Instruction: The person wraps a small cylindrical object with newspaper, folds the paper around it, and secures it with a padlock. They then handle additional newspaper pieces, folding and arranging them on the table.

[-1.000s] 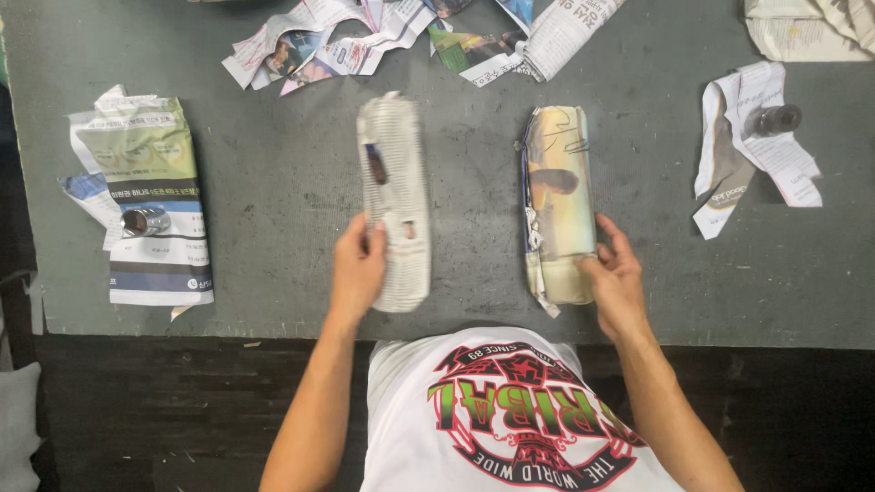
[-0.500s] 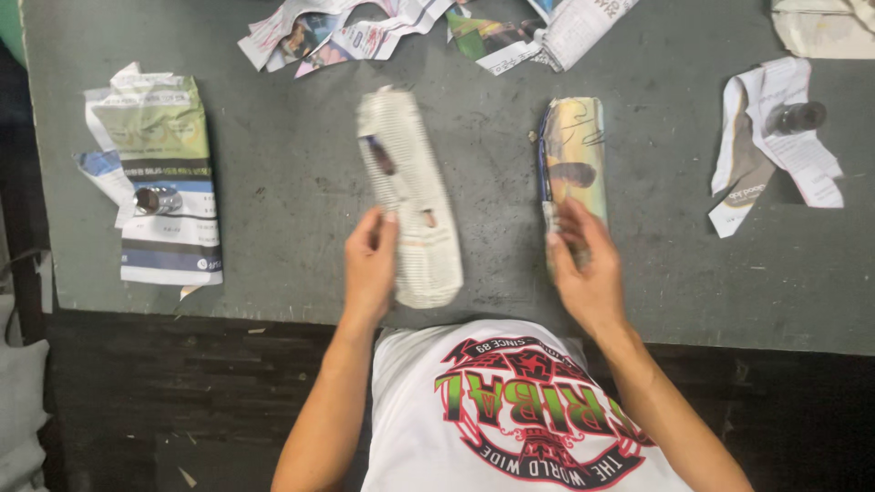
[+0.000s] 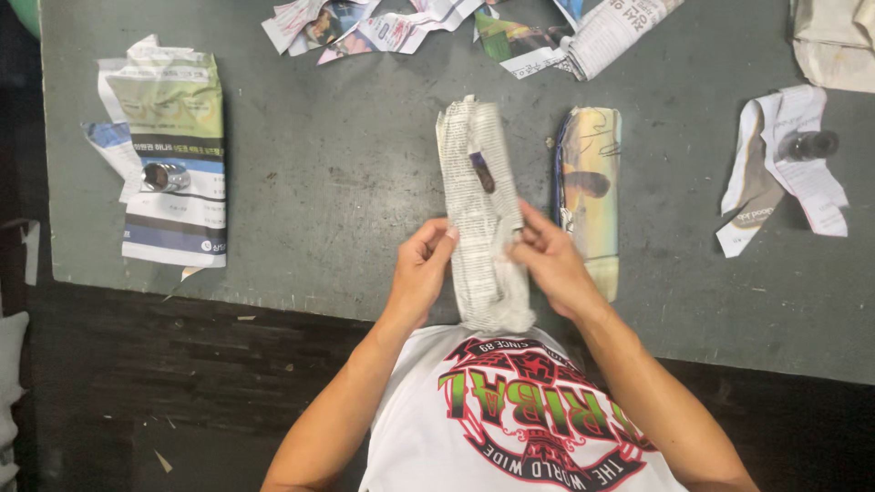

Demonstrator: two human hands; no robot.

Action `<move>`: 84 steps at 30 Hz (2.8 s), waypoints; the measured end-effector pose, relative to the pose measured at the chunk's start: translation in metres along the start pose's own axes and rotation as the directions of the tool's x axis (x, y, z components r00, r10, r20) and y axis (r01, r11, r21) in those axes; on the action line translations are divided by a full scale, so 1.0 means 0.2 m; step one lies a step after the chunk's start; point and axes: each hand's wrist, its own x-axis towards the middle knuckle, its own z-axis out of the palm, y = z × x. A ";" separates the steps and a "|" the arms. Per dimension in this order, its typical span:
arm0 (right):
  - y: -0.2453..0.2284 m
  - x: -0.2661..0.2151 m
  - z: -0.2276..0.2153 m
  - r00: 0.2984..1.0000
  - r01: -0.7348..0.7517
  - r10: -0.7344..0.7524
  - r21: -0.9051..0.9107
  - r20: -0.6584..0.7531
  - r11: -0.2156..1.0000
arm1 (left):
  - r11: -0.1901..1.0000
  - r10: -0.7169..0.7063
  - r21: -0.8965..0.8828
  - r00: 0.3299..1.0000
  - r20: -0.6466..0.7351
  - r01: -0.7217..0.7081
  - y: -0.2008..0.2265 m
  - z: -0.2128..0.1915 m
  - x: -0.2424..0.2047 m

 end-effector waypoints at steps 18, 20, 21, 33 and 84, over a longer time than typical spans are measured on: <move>0.09 0.08 0.16 0.918 0.145 -0.367 -0.731 -0.153 0.667 | 0.244 0.413 0.875 0.861 0.298 -0.419 0.02 0.12 -0.04; 0.11 0.08 0.16 0.885 0.167 -0.455 -0.845 -0.098 0.507 | 0.203 0.325 0.897 0.891 0.317 -0.393 -0.01 0.11 -0.03; 0.13 0.09 0.16 0.885 0.159 -0.456 -0.857 -0.097 0.491 | 0.183 0.279 0.906 0.904 0.325 -0.382 -0.02 0.11 -0.04; 0.06 0.08 0.00 0.938 0.137 -0.247 -0.393 -0.244 0.909 | 0.812 0.182 0.576 0.979 -0.091 -0.097 0.13 -0.08 -0.11; -0.11 -0.24 -0.57 0.827 0.114 -0.316 -0.412 -0.466 0.904 | 0.744 0.354 0.667 0.824 -0.442 0.037 0.11 -0.50 -0.23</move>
